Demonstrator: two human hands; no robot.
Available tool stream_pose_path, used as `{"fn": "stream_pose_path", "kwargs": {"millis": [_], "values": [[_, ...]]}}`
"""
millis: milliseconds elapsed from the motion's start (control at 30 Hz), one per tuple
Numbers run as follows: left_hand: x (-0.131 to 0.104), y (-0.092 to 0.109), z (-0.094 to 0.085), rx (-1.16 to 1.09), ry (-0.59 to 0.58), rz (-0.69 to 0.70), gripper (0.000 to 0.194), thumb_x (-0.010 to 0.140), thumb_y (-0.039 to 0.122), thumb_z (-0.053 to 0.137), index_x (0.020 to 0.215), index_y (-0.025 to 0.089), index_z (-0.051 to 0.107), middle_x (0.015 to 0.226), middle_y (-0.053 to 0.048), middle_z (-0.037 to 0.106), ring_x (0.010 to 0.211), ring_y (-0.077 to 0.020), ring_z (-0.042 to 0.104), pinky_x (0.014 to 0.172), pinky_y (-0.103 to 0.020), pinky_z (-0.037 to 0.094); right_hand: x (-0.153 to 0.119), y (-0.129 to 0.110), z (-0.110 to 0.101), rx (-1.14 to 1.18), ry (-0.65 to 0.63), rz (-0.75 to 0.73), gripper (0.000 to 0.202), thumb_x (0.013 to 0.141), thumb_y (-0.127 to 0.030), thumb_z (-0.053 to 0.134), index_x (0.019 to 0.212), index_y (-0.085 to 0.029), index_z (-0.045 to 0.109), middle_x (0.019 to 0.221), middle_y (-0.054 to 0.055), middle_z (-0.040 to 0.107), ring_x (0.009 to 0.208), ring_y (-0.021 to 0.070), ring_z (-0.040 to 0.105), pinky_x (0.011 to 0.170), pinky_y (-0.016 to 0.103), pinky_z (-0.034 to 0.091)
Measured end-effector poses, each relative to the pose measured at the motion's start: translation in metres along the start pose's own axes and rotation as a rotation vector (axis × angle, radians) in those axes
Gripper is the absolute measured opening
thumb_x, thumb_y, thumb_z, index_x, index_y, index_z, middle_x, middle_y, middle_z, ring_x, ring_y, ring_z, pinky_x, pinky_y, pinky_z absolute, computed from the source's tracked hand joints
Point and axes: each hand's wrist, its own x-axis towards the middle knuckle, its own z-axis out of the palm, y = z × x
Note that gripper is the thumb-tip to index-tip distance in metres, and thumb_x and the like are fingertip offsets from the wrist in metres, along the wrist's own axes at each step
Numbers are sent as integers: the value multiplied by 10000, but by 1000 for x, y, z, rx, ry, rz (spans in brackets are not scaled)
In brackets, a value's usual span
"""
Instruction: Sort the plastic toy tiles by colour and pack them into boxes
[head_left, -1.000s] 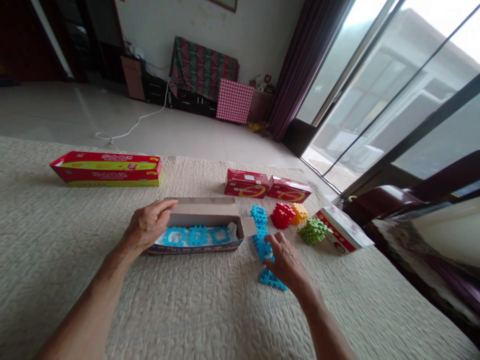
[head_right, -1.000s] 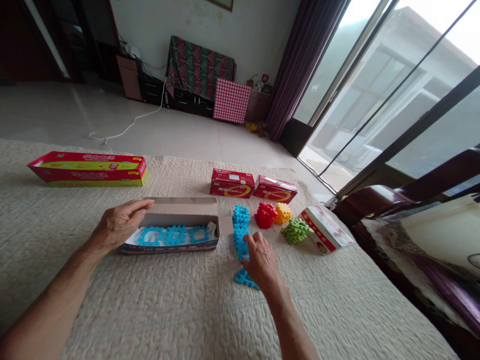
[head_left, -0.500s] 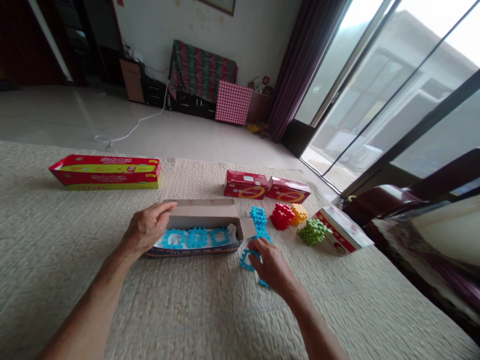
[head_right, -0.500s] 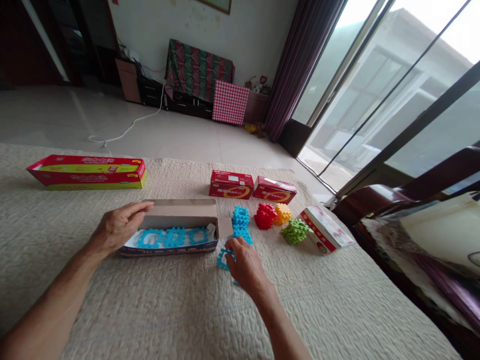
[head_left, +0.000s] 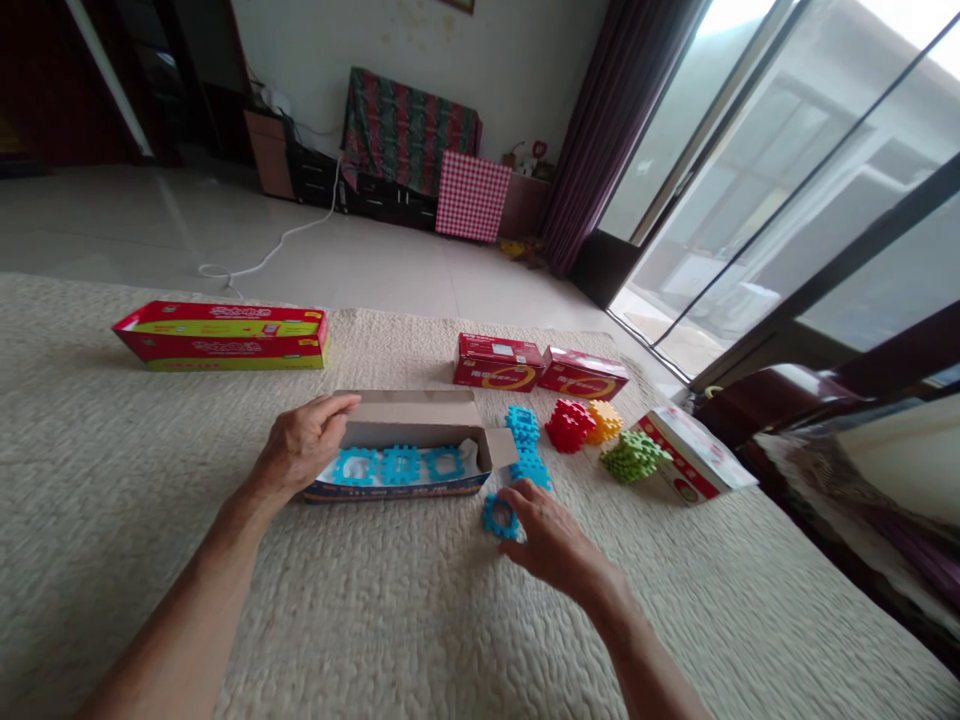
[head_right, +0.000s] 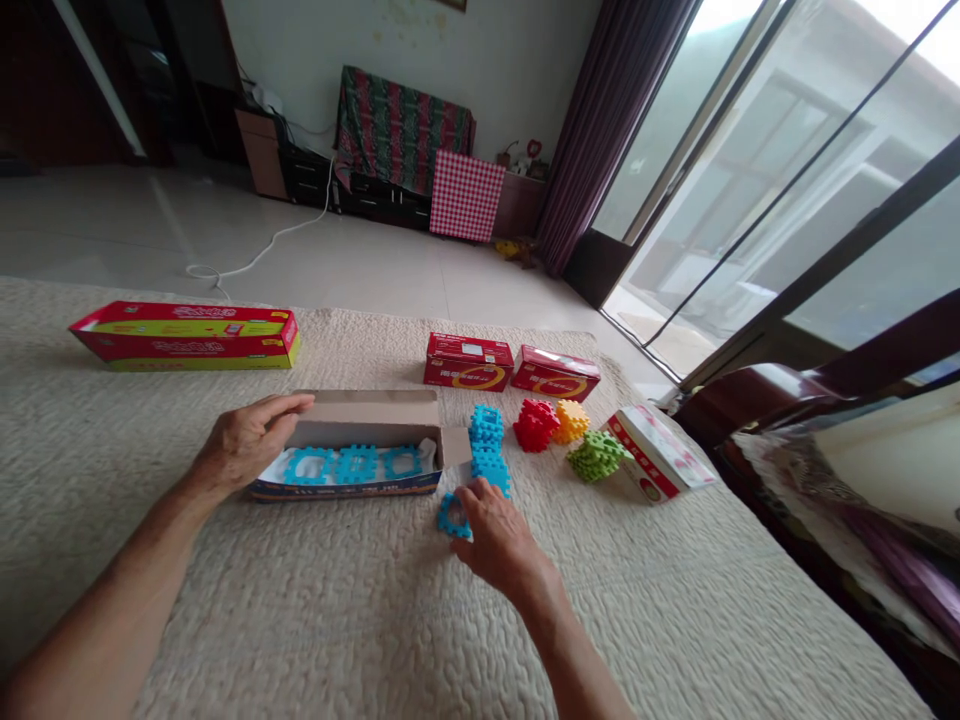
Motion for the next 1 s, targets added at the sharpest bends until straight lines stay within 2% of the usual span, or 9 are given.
{"fn": "stream_pose_path", "kwargs": {"millis": [300, 367, 467, 567, 667, 833, 1000], "values": [[0, -2, -3, -99, 10, -56, 382, 817, 302, 426, 1039, 209, 723, 1045, -25, 757, 982, -191, 698, 957, -308, 529, -2, 10, 10, 41, 66, -49, 341, 740, -156, 622, 1075, -213, 587, 1055, 89, 608, 942, 236, 611, 835, 401, 506], [0, -4, -2, -110, 15, -43, 380, 829, 291, 421, 1046, 207, 721, 1048, -26, 756, 988, -187, 698, 956, -305, 529, -7, 13, 5, 77, 70, -72, 374, 749, -162, 619, 1114, -233, 576, 1092, 83, 607, 951, 230, 621, 834, 392, 509], [0, -4, -1, -137, 20, -33, 377, 837, 278, 418, 1050, 197, 719, 1052, -35, 755, 1003, -188, 694, 959, -305, 525, -9, 6, -16, 156, 120, -147, 391, 773, -193, 623, 1152, -270, 562, 1163, 66, 603, 980, 214, 629, 842, 362, 514], [0, -4, -1, -171, 21, -48, 378, 837, 267, 416, 1053, 184, 715, 1052, -46, 755, 1012, -191, 692, 963, -310, 520, 6, -20, -39, 193, 221, -254, 345, 792, -209, 615, 1128, -267, 568, 1191, 64, 597, 1018, 212, 616, 880, 355, 500], [1, -3, -1, -218, 24, -84, 389, 844, 271, 407, 1073, 172, 705, 1041, -56, 757, 1012, -197, 690, 953, -316, 519, 38, -58, -49, 190, 280, -327, 332, 796, -221, 621, 1124, -240, 577, 1179, 67, 595, 1031, 212, 597, 890, 350, 484], [1, 0, -1, -331, 82, -185, 427, 888, 336, 403, 1204, 156, 627, 1011, -75, 753, 986, -197, 687, 914, -317, 525, 88, -110, -37, 166, 224, -387, 364, 757, -147, 625, 1113, -212, 587, 1131, 70, 601, 1029, 212, 587, 909, 356, 460], [2, 6, -4, -435, 126, -270, 491, 910, 342, 407, 1335, 119, 512, 996, -98, 746, 989, -200, 676, 941, -339, 504, 111, -135, -23, 138, 184, -418, 357, 758, -146, 638, 1108, -190, 585, 1123, 86, 590, 1010, 214, 581, 884, 361, 469]]}}
